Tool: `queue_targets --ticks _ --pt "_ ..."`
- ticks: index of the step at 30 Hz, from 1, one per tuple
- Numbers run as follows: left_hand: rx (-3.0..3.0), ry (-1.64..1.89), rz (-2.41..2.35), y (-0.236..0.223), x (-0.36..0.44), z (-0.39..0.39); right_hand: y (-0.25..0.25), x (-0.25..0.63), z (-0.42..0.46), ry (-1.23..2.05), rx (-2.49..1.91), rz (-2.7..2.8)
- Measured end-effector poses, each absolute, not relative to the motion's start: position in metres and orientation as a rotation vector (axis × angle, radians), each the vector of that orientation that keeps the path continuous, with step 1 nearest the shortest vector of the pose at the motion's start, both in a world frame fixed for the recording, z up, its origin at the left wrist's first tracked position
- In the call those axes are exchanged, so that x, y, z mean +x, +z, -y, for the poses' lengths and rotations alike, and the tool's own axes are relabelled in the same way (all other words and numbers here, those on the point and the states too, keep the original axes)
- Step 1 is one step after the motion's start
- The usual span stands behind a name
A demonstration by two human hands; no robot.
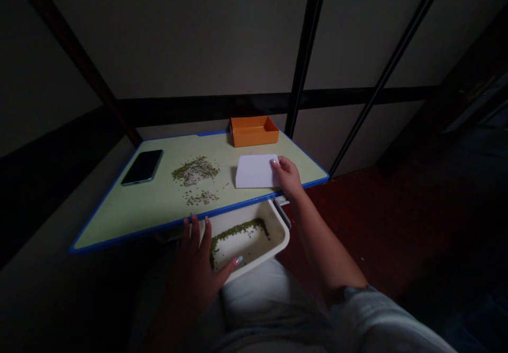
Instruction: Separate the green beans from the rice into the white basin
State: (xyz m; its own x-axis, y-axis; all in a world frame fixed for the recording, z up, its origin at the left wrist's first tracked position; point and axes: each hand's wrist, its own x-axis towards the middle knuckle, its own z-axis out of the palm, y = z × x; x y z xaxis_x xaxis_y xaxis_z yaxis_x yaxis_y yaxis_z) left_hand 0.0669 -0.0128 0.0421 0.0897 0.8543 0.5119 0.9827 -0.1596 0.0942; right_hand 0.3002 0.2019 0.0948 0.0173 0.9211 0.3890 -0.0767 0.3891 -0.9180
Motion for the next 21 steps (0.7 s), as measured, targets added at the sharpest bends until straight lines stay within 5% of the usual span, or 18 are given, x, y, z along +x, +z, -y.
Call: queue_targets --ticks 21 --pt "-2.129 -0.476 1.866 0.065 0.081 0.018 0.095 0.301 -0.184 0.608 -1.044 1.342"
